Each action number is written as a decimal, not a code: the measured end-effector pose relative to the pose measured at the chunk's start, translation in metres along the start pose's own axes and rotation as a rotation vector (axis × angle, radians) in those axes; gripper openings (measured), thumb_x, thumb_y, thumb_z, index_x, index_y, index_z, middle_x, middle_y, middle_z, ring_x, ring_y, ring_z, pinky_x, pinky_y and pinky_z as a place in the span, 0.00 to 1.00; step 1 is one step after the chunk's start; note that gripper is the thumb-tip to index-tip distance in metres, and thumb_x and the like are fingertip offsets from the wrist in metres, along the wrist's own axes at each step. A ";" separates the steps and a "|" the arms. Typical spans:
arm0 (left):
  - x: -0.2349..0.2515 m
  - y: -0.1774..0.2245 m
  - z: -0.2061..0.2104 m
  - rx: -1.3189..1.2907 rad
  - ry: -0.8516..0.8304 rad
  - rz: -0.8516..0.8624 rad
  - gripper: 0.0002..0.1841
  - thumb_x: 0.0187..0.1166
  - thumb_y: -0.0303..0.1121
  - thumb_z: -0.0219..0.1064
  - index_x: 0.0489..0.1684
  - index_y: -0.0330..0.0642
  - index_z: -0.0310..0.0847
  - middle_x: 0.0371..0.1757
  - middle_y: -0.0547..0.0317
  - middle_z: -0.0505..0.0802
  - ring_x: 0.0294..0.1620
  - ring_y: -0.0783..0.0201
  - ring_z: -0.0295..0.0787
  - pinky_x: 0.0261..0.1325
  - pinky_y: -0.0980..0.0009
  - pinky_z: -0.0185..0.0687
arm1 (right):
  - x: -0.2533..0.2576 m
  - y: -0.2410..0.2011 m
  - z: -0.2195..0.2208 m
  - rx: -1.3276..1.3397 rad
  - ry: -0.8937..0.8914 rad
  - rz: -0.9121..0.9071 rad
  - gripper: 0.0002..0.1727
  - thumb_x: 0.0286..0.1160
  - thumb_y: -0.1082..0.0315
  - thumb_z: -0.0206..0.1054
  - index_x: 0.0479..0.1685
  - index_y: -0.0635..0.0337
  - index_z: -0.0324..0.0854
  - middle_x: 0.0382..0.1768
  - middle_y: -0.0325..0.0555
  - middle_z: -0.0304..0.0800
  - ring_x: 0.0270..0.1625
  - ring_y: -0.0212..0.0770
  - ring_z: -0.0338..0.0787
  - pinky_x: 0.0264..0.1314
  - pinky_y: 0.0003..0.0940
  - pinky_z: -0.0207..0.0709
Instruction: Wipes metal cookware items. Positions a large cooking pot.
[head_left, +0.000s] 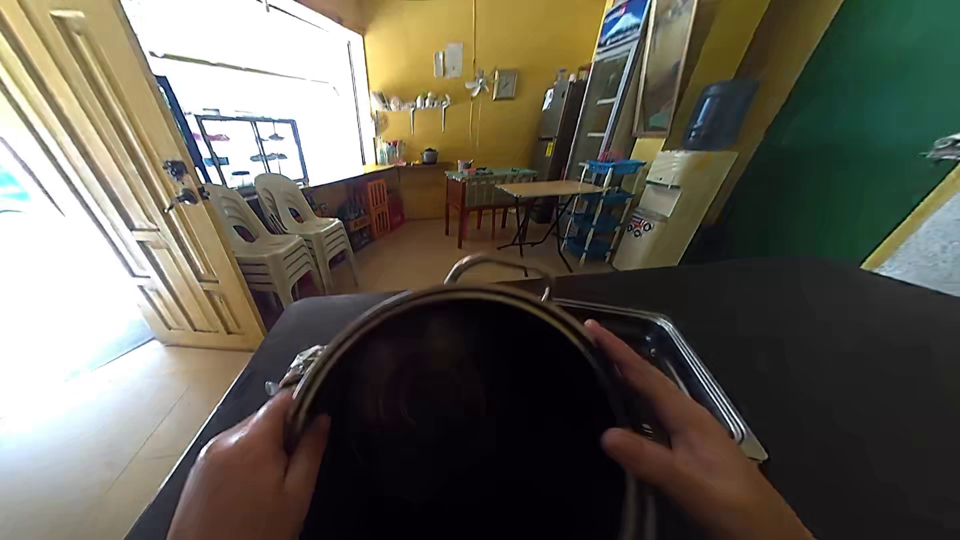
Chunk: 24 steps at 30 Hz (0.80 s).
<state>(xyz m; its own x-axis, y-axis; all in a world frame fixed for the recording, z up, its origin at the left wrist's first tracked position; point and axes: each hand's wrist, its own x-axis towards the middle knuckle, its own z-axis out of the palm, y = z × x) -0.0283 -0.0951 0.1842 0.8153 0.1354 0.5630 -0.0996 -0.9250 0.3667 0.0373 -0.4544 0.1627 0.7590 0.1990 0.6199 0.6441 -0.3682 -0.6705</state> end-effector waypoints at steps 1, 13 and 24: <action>0.000 0.000 -0.005 -0.051 -0.099 -0.022 0.20 0.81 0.48 0.61 0.44 0.38 0.87 0.26 0.52 0.89 0.29 0.52 0.88 0.32 0.47 0.81 | -0.001 -0.005 -0.002 -0.079 0.001 0.006 0.49 0.67 0.33 0.68 0.93 0.35 0.60 0.74 0.36 0.82 0.69 0.33 0.82 0.69 0.39 0.78; -0.007 -0.007 -0.012 -0.178 -0.357 -0.065 0.17 0.82 0.49 0.61 0.46 0.44 0.86 0.26 0.61 0.87 0.28 0.65 0.85 0.30 0.58 0.78 | 0.000 -0.035 -0.027 0.004 0.021 0.154 0.31 0.81 0.47 0.62 0.84 0.41 0.75 0.54 0.32 0.93 0.50 0.29 0.92 0.49 0.24 0.87; 0.008 -0.017 0.015 -0.308 -0.553 -0.058 0.10 0.74 0.48 0.66 0.40 0.56 0.86 0.22 0.72 0.85 0.22 0.73 0.81 0.23 0.67 0.74 | 0.077 0.002 -0.010 0.669 -0.395 0.488 0.26 0.89 0.50 0.46 0.56 0.56 0.88 0.52 0.42 0.96 0.51 0.30 0.94 0.53 0.26 0.88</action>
<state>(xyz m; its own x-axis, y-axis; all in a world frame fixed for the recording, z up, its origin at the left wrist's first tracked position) -0.0115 -0.0835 0.1710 0.9902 -0.0970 0.1000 -0.1385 -0.7659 0.6279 0.0959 -0.4492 0.2137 0.8595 0.5005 0.1040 0.0709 0.0849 -0.9939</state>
